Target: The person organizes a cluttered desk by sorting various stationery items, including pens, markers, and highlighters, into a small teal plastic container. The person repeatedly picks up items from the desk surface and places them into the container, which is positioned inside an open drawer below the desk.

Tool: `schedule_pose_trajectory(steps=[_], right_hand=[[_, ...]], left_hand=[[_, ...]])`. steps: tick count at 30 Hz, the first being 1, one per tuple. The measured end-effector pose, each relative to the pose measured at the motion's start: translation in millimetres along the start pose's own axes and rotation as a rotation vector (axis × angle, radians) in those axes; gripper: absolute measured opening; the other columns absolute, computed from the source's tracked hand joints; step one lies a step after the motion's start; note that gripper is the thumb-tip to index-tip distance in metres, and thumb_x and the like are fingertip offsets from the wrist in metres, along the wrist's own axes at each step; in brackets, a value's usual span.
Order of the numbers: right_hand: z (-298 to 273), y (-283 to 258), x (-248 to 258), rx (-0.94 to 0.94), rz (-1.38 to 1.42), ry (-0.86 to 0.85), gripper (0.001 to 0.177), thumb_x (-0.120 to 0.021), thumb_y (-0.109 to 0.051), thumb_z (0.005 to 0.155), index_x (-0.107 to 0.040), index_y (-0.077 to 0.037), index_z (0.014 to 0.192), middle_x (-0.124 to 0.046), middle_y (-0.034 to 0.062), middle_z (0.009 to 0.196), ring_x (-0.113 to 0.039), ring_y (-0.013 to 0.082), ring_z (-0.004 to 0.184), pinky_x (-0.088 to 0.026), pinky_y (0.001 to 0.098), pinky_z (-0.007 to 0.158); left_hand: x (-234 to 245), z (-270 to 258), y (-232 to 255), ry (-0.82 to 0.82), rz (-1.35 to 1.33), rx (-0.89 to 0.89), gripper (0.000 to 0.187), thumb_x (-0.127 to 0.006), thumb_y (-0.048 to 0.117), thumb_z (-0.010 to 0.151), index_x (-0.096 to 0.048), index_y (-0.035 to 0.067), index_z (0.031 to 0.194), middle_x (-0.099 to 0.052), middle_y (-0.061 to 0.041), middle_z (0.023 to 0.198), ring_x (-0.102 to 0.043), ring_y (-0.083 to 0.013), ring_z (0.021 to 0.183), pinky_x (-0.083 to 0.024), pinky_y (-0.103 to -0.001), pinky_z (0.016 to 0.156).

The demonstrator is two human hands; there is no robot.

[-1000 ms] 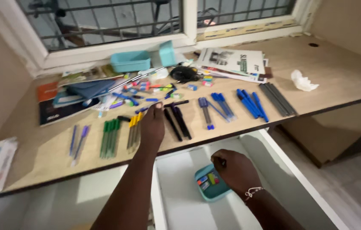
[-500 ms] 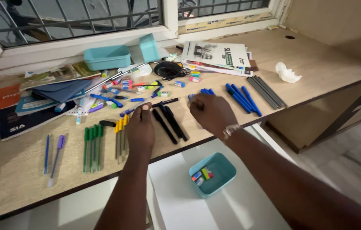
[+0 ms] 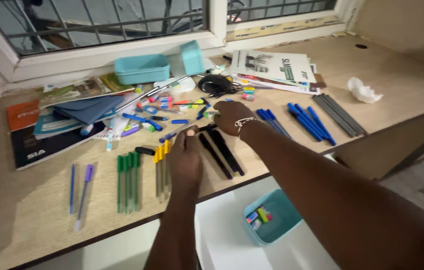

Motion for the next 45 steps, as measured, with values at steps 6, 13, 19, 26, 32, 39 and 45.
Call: schedule_pose_trajectory(steps=[6,13,19,26,32,39,45], right_hand=[[8,0,1,0.017,0.009,-0.048,0.032,-0.070,-0.032,0.087,-0.076,-0.017,0.114,-0.073,0.0138,0.116,-0.067,0.0339,0.111,-0.052,0.0469,0.096],[-2,-8,15,0.035,0.100,0.056,0.031,-0.069,-0.026,0.084,-0.075,-0.016,0.112,-0.077,0.0096,0.104,-0.071,0.0302,0.102,-0.055,0.0437,0.092],[-26,-24,52,0.035,0.174,0.338,0.027,-0.073,-0.023,0.080,-0.078,-0.015,0.105,-0.075,0.0097,0.105,-0.072,0.0310,0.093,-0.057,0.0434,0.082],[-85,-26,98,0.073,0.254,0.467,0.027,-0.073,-0.017,0.084,-0.075,-0.013,0.110,-0.072,0.0096,0.101,-0.070,0.0285,0.080,-0.056,0.0421,0.078],[-170,-11,126,0.009,0.274,0.592,0.022,-0.073,-0.013,0.087,-0.075,-0.009,0.109,-0.071,0.0108,0.100,-0.066,0.0242,0.068,-0.054,0.0371,0.066],[-249,1,124,-0.149,0.335,0.590,0.022,-0.073,-0.010,0.086,-0.074,-0.009,0.108,-0.069,0.0094,0.100,-0.063,0.0181,0.060,-0.052,0.0337,0.058],[-281,-11,112,0.004,0.298,0.510,0.026,-0.072,-0.005,0.076,-0.072,-0.008,0.101,-0.069,0.0100,0.093,-0.065,0.0271,0.077,-0.054,0.0397,0.068]], left_hand=[[0,-1,-4,-0.015,-0.044,0.058,0.038,-0.048,0.030,0.103,-0.073,0.008,0.120,-0.076,-0.013,0.118,-0.069,-0.0276,0.112,-0.048,-0.036,0.099],[2,-3,1,-0.023,-0.024,0.085,0.039,-0.047,0.032,0.103,-0.074,0.008,0.118,-0.077,-0.013,0.115,-0.071,-0.0266,0.109,-0.050,-0.035,0.097],[-1,2,-2,-0.028,-0.064,0.050,0.038,-0.048,0.032,0.103,-0.073,0.008,0.117,-0.078,-0.012,0.115,-0.072,-0.0252,0.110,-0.051,-0.034,0.098],[-2,1,-9,-0.024,-0.006,0.018,0.038,-0.049,0.034,0.104,-0.073,0.009,0.116,-0.077,-0.013,0.114,-0.071,-0.0278,0.109,-0.050,-0.036,0.096],[-6,1,-10,-0.020,-0.010,-0.094,0.036,-0.049,0.034,0.105,-0.072,0.008,0.114,-0.077,-0.013,0.111,-0.072,-0.0285,0.106,-0.052,-0.036,0.094],[-9,-2,-14,-0.033,0.038,-0.022,0.035,-0.050,0.035,0.104,-0.072,0.008,0.113,-0.077,-0.012,0.104,-0.072,-0.0298,0.097,-0.052,-0.037,0.089],[-9,-1,-6,-0.008,0.106,-0.151,0.034,-0.050,0.033,0.104,-0.073,0.009,0.111,-0.078,-0.012,0.104,-0.072,-0.0292,0.099,-0.052,-0.037,0.087]])
Point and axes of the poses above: each hand's wrist, its own z-axis towards the middle knuckle, its own x-axis out of the back of the hand, y = z × x, the point moved 8 cm from there along z, towards the middle knuckle
